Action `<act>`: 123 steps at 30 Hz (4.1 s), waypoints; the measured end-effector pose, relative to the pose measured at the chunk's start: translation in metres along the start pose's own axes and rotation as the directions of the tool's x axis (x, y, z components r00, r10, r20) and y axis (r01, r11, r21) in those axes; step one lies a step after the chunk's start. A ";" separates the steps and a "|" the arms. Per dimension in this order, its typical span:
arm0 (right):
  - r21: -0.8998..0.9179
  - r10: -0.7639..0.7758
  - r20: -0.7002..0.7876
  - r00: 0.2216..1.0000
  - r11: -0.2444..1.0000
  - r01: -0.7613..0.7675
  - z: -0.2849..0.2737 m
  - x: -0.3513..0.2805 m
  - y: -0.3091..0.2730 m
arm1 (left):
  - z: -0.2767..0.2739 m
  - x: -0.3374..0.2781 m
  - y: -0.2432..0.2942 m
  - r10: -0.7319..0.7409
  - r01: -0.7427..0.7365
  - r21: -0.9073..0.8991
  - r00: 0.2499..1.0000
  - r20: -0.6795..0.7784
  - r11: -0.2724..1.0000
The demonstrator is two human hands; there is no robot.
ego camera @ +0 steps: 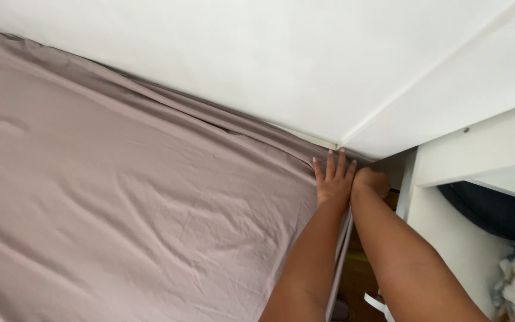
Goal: The person smooths a fitted sheet over a mattress, tucking the edges to ensure a snug fit. They then place a pillow on the bed and insert it into a patterned pillowcase, adjusting the fabric to cover the pillow completely.
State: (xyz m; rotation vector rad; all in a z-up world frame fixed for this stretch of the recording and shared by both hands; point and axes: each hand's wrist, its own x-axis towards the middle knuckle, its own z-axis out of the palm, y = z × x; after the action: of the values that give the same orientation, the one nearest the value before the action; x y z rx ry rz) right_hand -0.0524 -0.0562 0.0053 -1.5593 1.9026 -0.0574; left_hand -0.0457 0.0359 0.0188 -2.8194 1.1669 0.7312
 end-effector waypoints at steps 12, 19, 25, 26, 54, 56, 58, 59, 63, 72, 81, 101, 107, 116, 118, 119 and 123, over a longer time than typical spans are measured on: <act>0.096 -0.343 0.493 0.800 0.935 0.342 0.003 -0.019 0.097 | 0.182 -0.165 0.035 -0.051 -0.037 -0.220 0.923 -0.382 0.975; 0.057 -0.261 0.650 0.713 0.953 0.296 -0.059 -0.072 0.093 | 0.232 -0.223 0.057 0.025 -0.029 -0.027 0.990 -0.139 0.999; 0.209 -0.662 0.693 0.286 0.564 0.799 -0.103 -0.067 0.116 | 0.196 -0.223 0.026 0.175 -0.174 0.061 0.985 -0.008 0.983; 0.208 -0.659 0.694 0.289 0.568 0.796 -0.128 -0.089 0.114 | 0.185 -0.229 0.026 0.177 -0.176 0.061 0.984 -0.003 0.982; -0.172 -0.740 0.618 -0.267 -0.458 0.872 -0.205 -0.145 0.203 | 0.164 -0.326 0.064 0.146 -0.182 0.246 0.977 0.156 0.952; -0.195 -0.752 0.565 -0.339 -0.521 0.831 -0.193 -0.146 0.223 | 0.169 -0.327 0.064 0.140 -0.154 0.205 0.987 0.081 0.967; -0.068 -0.710 0.567 -0.419 -0.547 0.834 -0.177 -0.145 0.259 | 0.153 -0.338 0.066 0.121 -0.205 0.257 0.944 0.308 0.944; -0.064 -0.706 0.566 -0.425 -0.552 0.831 -0.163 -0.142 0.278 | 0.170 -0.340 0.063 0.114 -0.197 0.257 0.945 0.305 0.946; 0.148 -0.727 0.619 0.297 0.479 0.865 -0.107 -0.133 0.306 | 0.202 -0.335 0.048 0.190 -0.302 0.351 0.928 0.320 0.886; 0.320 -0.079 0.858 0.507 0.856 -0.407 -0.021 -0.109 0.324 | 0.204 -0.324 0.054 0.236 -0.481 0.403 0.820 0.522 0.779; 0.349 -0.090 0.876 0.474 0.797 -0.493 0.007 -0.077 0.314 | 0.180 -0.334 -0.003 0.542 -0.545 0.000 0.833 0.114 0.838; 0.160 -0.704 0.441 0.556 0.672 0.723 -0.069 -0.155 0.137 | 0.152 -0.280 -0.011 0.269 -0.194 -0.210 0.859 0.435 0.958; 0.134 -0.649 0.606 0.461 0.654 0.745 -0.067 -0.129 0.076 | 0.100 -0.291 -0.028 0.105 0.013 -0.446 0.966 0.238 0.895; -0.126 -0.641 0.670 0.375 0.400 0.908 0.012 -0.066 0.045 | 0.069 -0.204 -0.040 -0.101 0.123 -0.281 0.991 0.091 0.952; -0.320 -0.493 0.714 0.497 0.401 0.858 0.005 -0.063 0.033 | 0.056 -0.174 -0.036 -0.155 0.179 -0.286 0.982 0.106 0.941; -0.321 -0.492 0.717 0.494 0.395 0.861 0.012 -0.045 0.035 | 0.044 -0.159 -0.034 -0.159 0.183 -0.291 0.982 0.106 0.939; -0.351 -0.419 0.676 0.607 0.541 0.764 0.065 0.013 0.040 | 0.017 -0.102 -0.033 -0.250 0.282 -0.295 0.958 0.141 0.913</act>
State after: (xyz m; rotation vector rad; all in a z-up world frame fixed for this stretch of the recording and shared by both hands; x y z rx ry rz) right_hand -0.0536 -0.0322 -0.0682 -2.3435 0.8495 0.6958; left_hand -0.0937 0.1311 0.0411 -3.0581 0.6801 1.1040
